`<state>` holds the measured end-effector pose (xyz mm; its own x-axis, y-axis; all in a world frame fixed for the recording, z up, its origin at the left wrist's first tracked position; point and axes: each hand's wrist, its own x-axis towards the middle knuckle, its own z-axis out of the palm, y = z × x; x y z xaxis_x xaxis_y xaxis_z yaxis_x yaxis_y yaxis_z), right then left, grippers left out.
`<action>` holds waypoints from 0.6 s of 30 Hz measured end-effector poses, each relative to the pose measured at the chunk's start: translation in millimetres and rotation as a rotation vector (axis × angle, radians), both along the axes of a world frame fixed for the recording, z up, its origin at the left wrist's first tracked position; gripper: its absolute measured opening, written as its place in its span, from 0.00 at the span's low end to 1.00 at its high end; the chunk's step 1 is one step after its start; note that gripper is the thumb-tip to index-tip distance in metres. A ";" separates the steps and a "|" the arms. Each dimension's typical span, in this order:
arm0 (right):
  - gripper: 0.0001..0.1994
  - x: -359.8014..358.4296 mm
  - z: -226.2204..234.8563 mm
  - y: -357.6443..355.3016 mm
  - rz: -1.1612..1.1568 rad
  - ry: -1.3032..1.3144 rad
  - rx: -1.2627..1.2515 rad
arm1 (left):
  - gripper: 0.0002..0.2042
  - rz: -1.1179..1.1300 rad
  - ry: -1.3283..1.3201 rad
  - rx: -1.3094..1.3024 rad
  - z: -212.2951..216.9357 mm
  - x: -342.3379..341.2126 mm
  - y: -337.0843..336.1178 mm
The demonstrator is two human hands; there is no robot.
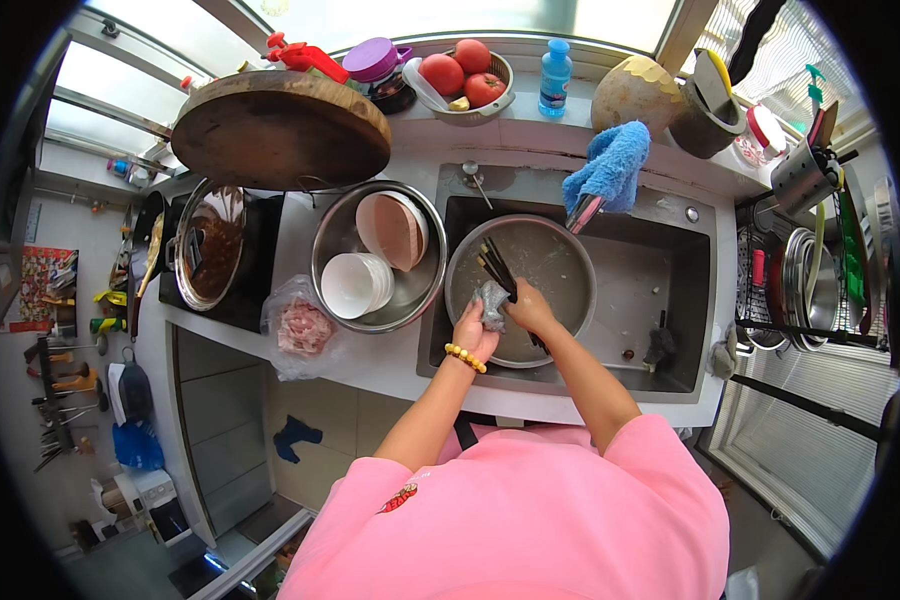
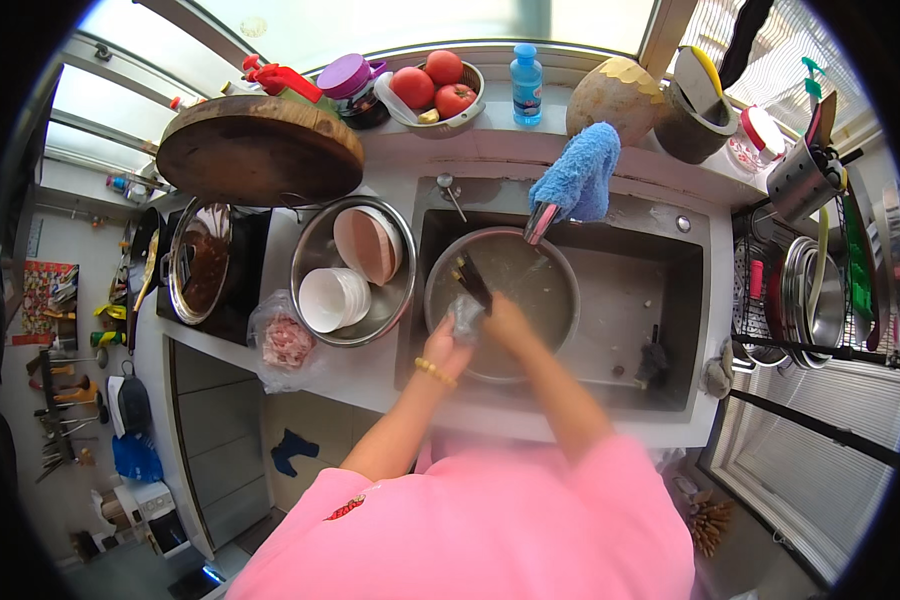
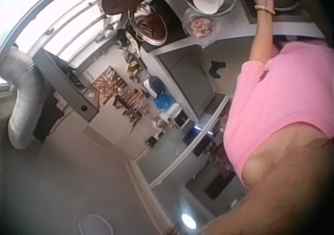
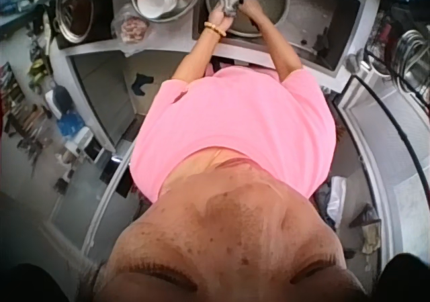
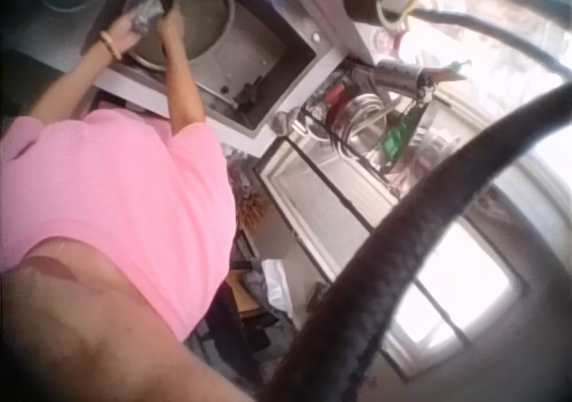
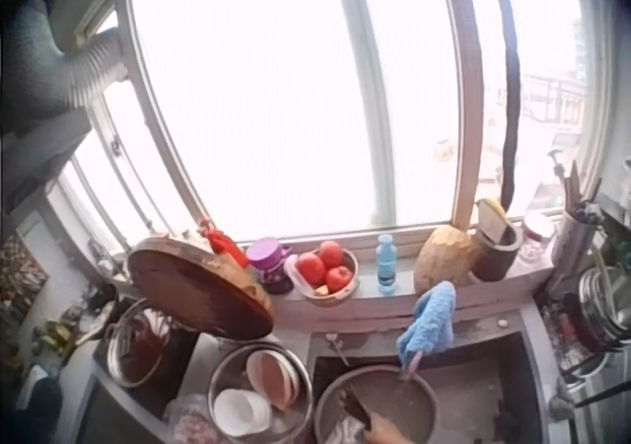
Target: The person washes various kitchen items in a sink using a cloth and running water. They scrub a small bowl, a pair of chopsticks, and a large metal bowl, then rinse each item and place them aside.
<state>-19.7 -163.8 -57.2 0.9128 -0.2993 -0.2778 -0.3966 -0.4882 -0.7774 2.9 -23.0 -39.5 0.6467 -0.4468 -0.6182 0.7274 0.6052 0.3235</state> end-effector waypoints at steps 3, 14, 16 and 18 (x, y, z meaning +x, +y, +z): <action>0.10 -19.4 3.0 1.0 0.085 -0.078 -0.259 | 0.17 -0.152 -0.109 0.358 19.2 0.6 -51.9; 0.14 -47.1 99.6 -22.9 -0.008 0.069 -0.028 | 0.20 -0.221 -0.600 1.174 24.9 32.6 -115.1; 0.13 -55.4 95.7 -35.3 -0.022 0.047 -0.054 | 0.19 -0.252 -0.438 1.024 66.9 31.1 -128.1; 0.12 -71.2 98.8 -45.6 0.036 0.103 -0.043 | 0.18 -0.126 -0.361 0.908 55.9 52.6 -127.7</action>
<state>-90.9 -209.3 41.5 0.8907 -0.2801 -0.3581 -0.4546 -0.5355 -0.7118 55.5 -150.6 16.4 0.8445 0.0211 -0.5351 0.5354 -0.0580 0.8426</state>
